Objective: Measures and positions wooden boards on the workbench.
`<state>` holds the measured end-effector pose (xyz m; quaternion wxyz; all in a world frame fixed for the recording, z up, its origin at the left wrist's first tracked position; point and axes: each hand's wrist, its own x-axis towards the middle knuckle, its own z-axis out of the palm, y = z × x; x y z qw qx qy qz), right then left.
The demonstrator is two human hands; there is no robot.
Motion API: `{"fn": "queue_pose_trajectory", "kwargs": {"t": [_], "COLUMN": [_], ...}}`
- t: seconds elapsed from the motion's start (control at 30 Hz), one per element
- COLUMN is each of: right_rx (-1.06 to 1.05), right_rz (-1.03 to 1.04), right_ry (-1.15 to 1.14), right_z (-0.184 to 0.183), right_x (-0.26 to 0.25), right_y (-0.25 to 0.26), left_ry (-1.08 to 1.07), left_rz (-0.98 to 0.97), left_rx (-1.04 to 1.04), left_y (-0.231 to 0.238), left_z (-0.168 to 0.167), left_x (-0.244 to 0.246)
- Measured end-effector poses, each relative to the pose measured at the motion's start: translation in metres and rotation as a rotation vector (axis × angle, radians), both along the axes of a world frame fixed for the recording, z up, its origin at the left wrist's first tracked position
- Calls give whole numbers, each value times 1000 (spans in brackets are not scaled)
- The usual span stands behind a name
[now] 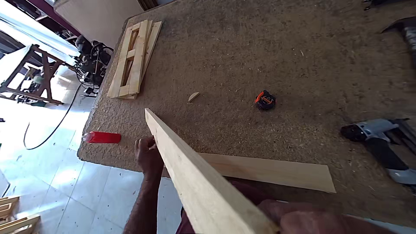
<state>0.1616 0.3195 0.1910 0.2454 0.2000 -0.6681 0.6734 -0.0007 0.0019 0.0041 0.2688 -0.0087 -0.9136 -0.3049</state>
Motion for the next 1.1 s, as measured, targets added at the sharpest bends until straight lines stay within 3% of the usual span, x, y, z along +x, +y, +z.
{"fn": "queue_pose_trajectory", "kwargs": {"t": [0.1, 0.23, 0.33, 0.47, 0.6, 0.7, 0.83, 0.97, 1.1], "right_rx": [97, 142, -4, -150, 154, 416, 810, 888, 815], "right_rz": [1, -233, -353, -546, -826, -898, -960, -1048, -1056], "right_ry": [-116, -279, -424, -633, -972, -1134, -1177, -1258, -1273], "right_z": [-8, -32, -79, -152, -206, -250, -309, -316, -285], "right_x": [1, 18, 25, 23, 6, -11, -26, -33, -66], "right_y": [30, 55, 81, 112, 138, 157, 157, 148, 134], "left_ry": [-112, -316, -489, -554, -509, -539, -712, -585, -543], "left_rz": [-65, -261, -420, -620, -689, -709, -697, -704, -718], "left_rx": [-24, -155, -414, -626, -733, -734, -775, -827, -762], "left_y": [3, -2, 6, 28, 43, 44, 37, 34, 30], "left_z": [9, 21, 18, -20, -45, -57, -104, -125, -124], "left_x": [-4, -30, -72, -117, -120, -110, -102, -96, -95]}}
